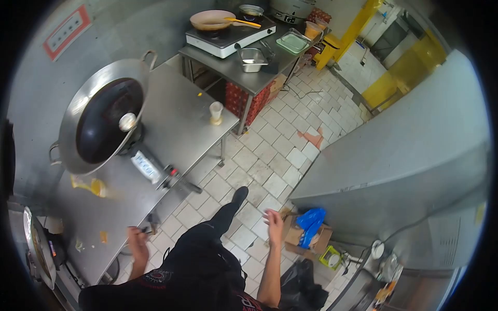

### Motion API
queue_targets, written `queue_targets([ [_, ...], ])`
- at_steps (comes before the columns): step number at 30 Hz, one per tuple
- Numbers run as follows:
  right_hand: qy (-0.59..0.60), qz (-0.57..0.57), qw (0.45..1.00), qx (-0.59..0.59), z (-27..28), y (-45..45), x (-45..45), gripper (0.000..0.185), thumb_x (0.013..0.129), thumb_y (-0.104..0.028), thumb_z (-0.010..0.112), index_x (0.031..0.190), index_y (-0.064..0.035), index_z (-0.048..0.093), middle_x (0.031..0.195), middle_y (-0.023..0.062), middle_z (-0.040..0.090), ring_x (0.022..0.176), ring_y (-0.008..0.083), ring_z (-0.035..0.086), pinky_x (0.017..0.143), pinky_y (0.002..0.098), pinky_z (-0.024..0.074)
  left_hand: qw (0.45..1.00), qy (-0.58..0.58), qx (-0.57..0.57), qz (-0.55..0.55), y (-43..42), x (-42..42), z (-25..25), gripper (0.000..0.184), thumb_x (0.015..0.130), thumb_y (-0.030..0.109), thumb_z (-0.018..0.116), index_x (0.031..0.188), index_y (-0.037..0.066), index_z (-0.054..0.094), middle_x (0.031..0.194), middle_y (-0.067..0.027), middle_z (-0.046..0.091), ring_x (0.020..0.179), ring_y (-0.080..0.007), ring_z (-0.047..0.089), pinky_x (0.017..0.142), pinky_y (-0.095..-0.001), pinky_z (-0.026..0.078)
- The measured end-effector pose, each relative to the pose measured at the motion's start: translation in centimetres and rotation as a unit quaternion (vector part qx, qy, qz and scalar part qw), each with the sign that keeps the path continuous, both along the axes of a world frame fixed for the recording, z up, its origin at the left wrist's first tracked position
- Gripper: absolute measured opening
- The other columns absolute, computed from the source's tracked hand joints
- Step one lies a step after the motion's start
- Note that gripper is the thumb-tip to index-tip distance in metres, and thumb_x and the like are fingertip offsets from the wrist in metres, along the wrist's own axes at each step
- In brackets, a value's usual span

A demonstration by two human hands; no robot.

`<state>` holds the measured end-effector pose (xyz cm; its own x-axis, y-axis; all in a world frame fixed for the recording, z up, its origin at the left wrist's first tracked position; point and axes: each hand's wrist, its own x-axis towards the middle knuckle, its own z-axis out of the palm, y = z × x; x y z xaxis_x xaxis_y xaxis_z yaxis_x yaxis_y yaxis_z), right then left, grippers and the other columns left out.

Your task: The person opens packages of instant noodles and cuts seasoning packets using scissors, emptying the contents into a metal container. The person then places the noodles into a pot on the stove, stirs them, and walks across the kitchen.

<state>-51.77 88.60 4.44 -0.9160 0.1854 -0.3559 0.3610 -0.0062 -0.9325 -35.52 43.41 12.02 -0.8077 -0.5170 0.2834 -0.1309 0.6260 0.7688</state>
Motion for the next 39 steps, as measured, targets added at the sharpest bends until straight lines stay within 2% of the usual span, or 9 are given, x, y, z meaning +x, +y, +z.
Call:
queue_targets([
  [5, 0.064, 0.212, 0.963, -0.152, 10.3, -2.8, -16.0, 0.022, 0.099, -0.019, 0.056, 0.114, -0.0035, 0.063, 0.117, 0.0096, 0.065, 0.102, 0.0193, 0.065, 0.083, 0.0309, 0.0512, 0.936, -0.046, 0.092, -0.338, 17.1, -25.9, 3.7, 0.015, 0.089, 0.014, 0.068, 0.093, 0.001, 0.06, 0.098, -0.0141, 0.055, 0.092, -0.0283, 0.059, 0.08, -0.036, 0.047],
  [7, 0.084, 0.232, 0.964, 0.103, 13.2, -1.2, -20.7, 0.02, 0.096, -0.016, 0.061, 0.109, -0.0022, 0.066, 0.116, 0.0108, 0.065, 0.094, 0.0189, 0.067, 0.079, 0.0311, 0.0528, 0.89, -0.093, 0.148, -0.421, 21.8, -34.8, 4.8, 0.015, 0.09, 0.014, 0.066, 0.094, 0.0, 0.06, 0.1, -0.0124, 0.053, 0.092, -0.0268, 0.059, 0.082, -0.0354, 0.047],
  [14, 0.073, -0.081, 0.98, 0.164, 13.4, 8.5, -37.2, 0.011, 0.088, -0.011, 0.07, 0.085, -0.0004, 0.067, 0.096, 0.0119, 0.067, 0.086, 0.019, 0.064, 0.07, 0.0295, 0.0518, 0.76, -0.05, 0.053, -0.646, 33.8, -59.3, 5.1, 0.018, 0.092, 0.018, 0.064, 0.097, 0.001, 0.059, 0.097, -0.0098, 0.049, 0.086, -0.0223, 0.058, 0.076, -0.0332, 0.048],
  [18, 0.075, 0.018, 0.966, 0.245, 8.8, 14.4, -49.0, 0.021, 0.089, -0.016, 0.07, 0.084, 0.0042, 0.068, 0.077, 0.0093, 0.067, 0.076, 0.018, 0.063, 0.066, 0.027, 0.0501, 0.744, -0.259, 0.177, -0.589, 40.7, -70.2, 4.4, 0.017, 0.089, 0.017, 0.063, 0.093, 0.003, 0.056, 0.103, -0.0144, 0.051, 0.089, -0.0315, 0.058, 0.076, -0.0408, 0.047],
  [19, 0.056, 0.077, 0.973, 0.212, 7.6, 16.1, -52.3, 0.031, 0.092, -0.026, 0.068, 0.085, 0.0047, 0.068, 0.075, 0.0106, 0.066, 0.074, 0.0153, 0.062, 0.067, 0.0285, 0.0546, 0.752, -0.195, 0.2, -0.598, 42.1, -72.7, 2.1, 0.014, 0.093, 0.014, 0.057, 0.097, 0.002, 0.051, 0.093, -0.0107, 0.051, 0.075, -0.0209, 0.054, 0.067, -0.0357, 0.046],
  [22, -0.128, 0.098, 0.983, -0.089, 5.6, 17.8, -62.7, 0.035, 0.095, -0.03, 0.065, 0.086, 0.0038, 0.068, 0.074, 0.0046, 0.061, 0.068, 0.0074, 0.055, 0.061, 0.0219, 0.0456, 0.799, -0.127, 0.064, -0.585, 45.3, -79.7, -1.4, 0.018, 0.092, 0.015, 0.059, 0.103, 0.002, 0.054, 0.107, -0.014, 0.051, 0.088, -0.0312, 0.057, 0.075, -0.0409, 0.046],
  [29, 0.04, 0.31, 0.95, -0.002, 2.5, 16.2, -85.9, 0.041, 0.088, -0.029, 0.073, 0.11, 0.0041, 0.062, 0.099, 0.0139, 0.061, 0.086, 0.0196, 0.063, 0.072, 0.0305, 0.0502, 0.935, -0.14, 0.024, -0.325, 46.1, -91.2, 0.2, 0.031, 0.089, 0.023, 0.068, 0.113, 0.006, 0.061, 0.111, -0.0122, 0.061, 0.1, -0.0298, 0.063, 0.085, -0.0387, 0.051],
  [37, 0.0, 0.249, 0.963, -0.105, -4.1, 19.1, -93.5, 0.035, 0.088, -0.022, 0.069, 0.111, 0.003, 0.061, 0.096, 0.0107, 0.066, 0.085, 0.0193, 0.065, 0.077, 0.0308, 0.0522, 0.843, -0.367, 0.129, -0.372, 47.1, -103.4, -15.6, 0.02, 0.09, 0.02, 0.066, 0.102, 0.004, 0.062, 0.093, -0.01, 0.067, 0.082, -0.022, 0.066, 0.076, -0.0338, 0.051],
  [39, -0.074, 0.116, 0.97, -0.201, -6.7, 21.8, -91.1, 0.03, 0.096, -0.025, 0.058, 0.107, 0.0024, 0.063, 0.089, 0.0075, 0.067, 0.08, 0.0156, 0.065, 0.074, 0.0289, 0.0513, 0.788, -0.393, 0.367, -0.3, 48.0, -108.4, -23.1, 0.02, 0.094, 0.023, 0.062, 0.102, 0.005, 0.062, 0.092, -0.0051, 0.066, 0.083, -0.0162, 0.064, 0.076, -0.032, 0.05],
])
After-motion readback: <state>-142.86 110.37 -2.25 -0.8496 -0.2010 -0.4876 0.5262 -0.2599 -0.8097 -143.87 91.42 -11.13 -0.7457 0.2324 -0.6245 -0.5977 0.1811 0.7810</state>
